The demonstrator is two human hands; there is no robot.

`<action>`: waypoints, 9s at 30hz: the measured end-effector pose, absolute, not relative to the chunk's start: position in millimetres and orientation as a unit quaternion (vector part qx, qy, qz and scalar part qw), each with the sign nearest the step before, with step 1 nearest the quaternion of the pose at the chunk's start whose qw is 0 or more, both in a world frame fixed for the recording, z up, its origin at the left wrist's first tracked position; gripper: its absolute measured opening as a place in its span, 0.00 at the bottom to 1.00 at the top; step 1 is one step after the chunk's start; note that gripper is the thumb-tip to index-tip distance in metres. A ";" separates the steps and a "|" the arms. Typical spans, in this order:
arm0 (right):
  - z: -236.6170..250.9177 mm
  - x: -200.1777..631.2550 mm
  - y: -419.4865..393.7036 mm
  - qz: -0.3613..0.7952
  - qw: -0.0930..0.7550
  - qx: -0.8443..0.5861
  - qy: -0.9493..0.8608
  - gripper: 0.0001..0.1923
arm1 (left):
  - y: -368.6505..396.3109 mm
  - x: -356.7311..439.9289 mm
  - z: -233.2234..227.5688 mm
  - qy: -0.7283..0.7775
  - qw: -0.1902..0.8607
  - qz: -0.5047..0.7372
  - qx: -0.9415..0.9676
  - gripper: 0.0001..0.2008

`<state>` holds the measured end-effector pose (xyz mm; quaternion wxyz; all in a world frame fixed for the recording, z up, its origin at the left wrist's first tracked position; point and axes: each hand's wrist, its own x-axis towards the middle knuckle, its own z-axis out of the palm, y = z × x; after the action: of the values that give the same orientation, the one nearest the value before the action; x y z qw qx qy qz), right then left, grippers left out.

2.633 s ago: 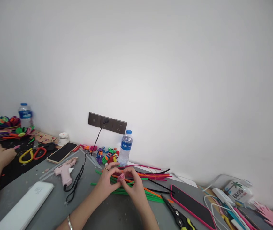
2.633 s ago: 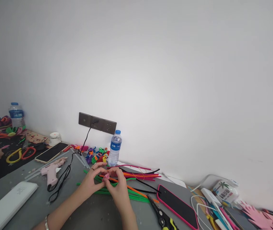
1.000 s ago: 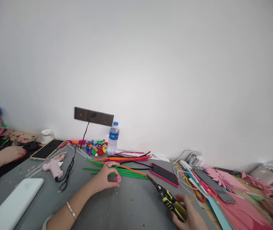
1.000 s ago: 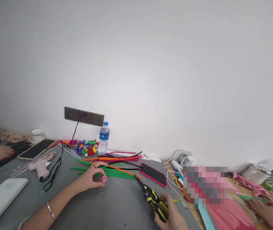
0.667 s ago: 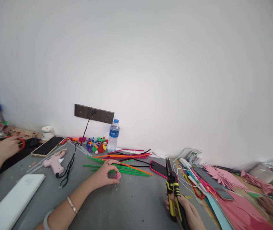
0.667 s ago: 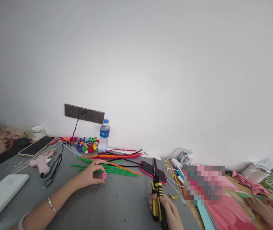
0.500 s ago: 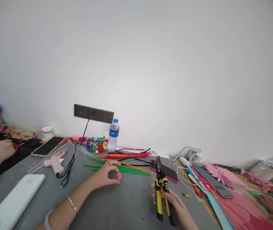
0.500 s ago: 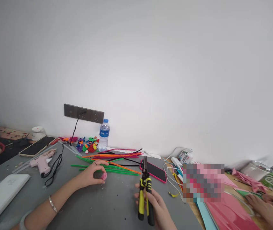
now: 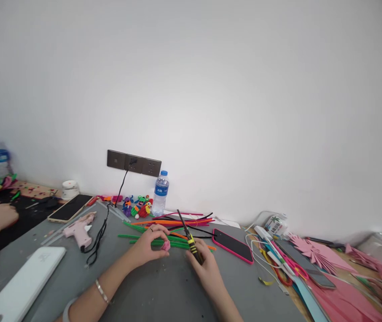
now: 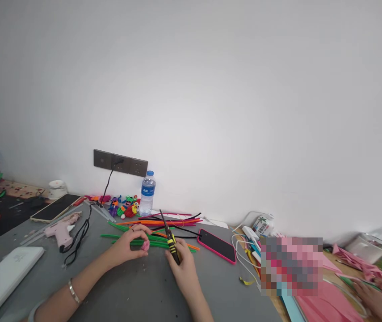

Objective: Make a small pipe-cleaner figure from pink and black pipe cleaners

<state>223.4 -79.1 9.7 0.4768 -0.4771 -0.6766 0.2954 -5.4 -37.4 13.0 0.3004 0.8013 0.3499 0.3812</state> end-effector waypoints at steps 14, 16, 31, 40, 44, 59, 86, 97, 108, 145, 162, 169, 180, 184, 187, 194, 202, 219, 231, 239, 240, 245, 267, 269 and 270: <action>-23.6 206.6 -72.7 0.069 0.376 -0.553 -0.740 0.05 | -44.0 1.7 12.4 0.330 0.303 0.355 0.821 0.09; -23.2 204.1 -68.4 0.053 0.390 -0.562 -0.727 0.04 | -43.5 2.0 10.7 0.338 0.306 0.351 0.818 0.09; -32.0 195.2 -57.5 0.018 0.401 -0.579 -0.709 0.07 | -42.5 1.0 5.1 0.352 0.353 0.308 0.810 0.09; -40.2 196.9 -54.4 -0.014 0.407 -0.570 -0.713 0.08 | -40.2 1.2 1.7 0.358 0.410 0.308 0.780 0.14; -43.7 198.6 -53.3 -0.019 0.404 -0.566 -0.718 0.07 | -40.3 2.2 0.1 0.343 0.429 0.312 0.775 0.15; -39.1 200.2 -54.1 -0.056 0.412 -0.561 -0.716 0.03 | -38.0 -4.2 5.8 0.344 0.447 0.313 0.764 0.14; -26.8 196.8 -66.0 -0.050 0.240 -0.678 -0.693 0.15 | -34.6 -5.3 -1.5 0.310 0.505 0.273 0.758 0.14; -5.7 208.9 -71.3 -0.027 0.275 -0.738 -0.615 0.21 | -39.7 -4.2 15.2 0.242 0.559 0.340 0.717 0.12; 0.1 220.7 -75.0 0.091 0.349 -0.723 -0.589 0.26 | -32.4 -11.1 11.3 0.293 0.490 0.348 0.743 0.12; -43.2 269.0 -52.7 0.191 0.599 -0.612 -0.481 0.21 | -33.5 -14.3 17.8 0.325 0.484 0.330 0.742 0.12; -19.6 249.6 -71.7 0.165 0.545 -0.528 -0.630 0.22 | -30.6 -7.7 11.2 0.347 0.477 0.367 0.719 0.11; -8.8 228.6 -77.7 0.124 0.419 -0.531 -0.726 0.25 | -31.0 -6.3 12.6 0.327 0.481 0.400 0.708 0.10; -10.0 226.6 -78.4 0.000 0.341 -0.561 -0.754 0.25 | -25.7 -16.4 7.3 0.324 0.541 0.383 0.675 0.14; -11.7 227.7 -78.5 0.009 0.337 -0.549 -0.764 0.27 | -27.4 -18.1 12.4 0.319 0.542 0.371 0.683 0.16; -12.2 227.9 -79.0 0.014 0.334 -0.540 -0.772 0.28 | -28.4 -17.9 14.9 0.322 0.540 0.373 0.682 0.19; -10.9 229.8 -78.5 0.009 0.331 -0.532 -0.779 0.29 | -30.1 -17.8 16.9 0.309 0.566 0.346 0.682 0.18; -4.1 227.2 -82.7 0.026 0.309 -0.516 -0.798 0.28 | -32.0 -18.2 21.3 0.319 0.585 0.313 0.677 0.20; -3.7 227.0 -80.9 0.039 0.267 -0.510 -0.817 0.18 | -25.2 -25.4 13.8 0.313 0.545 0.288 0.723 0.16; -4.9 229.8 -80.9 0.011 0.264 -0.506 -0.821 0.17 | -27.3 -22.2 15.1 0.309 0.563 0.285 0.711 0.19; -8.2 236.5 -84.0 -0.006 0.251 -0.517 -0.818 0.18 | -39.0 -12.6 26.0 0.282 0.620 0.291 0.672 0.26; -8.5 236.6 -83.9 -0.006 0.250 -0.518 -0.818 0.17 | -39.5 -12.4 26.1 0.282 0.624 0.290 0.669 0.26; -8.3 235.1 -84.6 0.001 0.249 -0.526 -0.813 0.16 | -37.9 -13.0 20.8 0.267 0.629 0.310 0.662 0.26; -7.8 237.8 -81.0 -0.034 0.313 -0.514 -0.798 0.23 | -36.7 -12.3 17.6 0.248 0.636 0.332 0.651 0.24; -7.7 237.8 -81.0 -0.027 0.317 -0.513 -0.797 0.23 | -36.8 -11.8 17.5 0.247 0.637 0.336 0.649 0.24; -7.6 237.7 -81.1 -0.023 0.316 -0.512 -0.798 0.24 | -36.9 -11.5 17.3 0.247 0.636 0.339 0.648 0.24</action>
<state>237.7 -81.1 -7.6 0.3164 -0.5122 -0.7981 -0.0234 -11.5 -36.9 17.3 0.6359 0.6481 0.2468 0.3387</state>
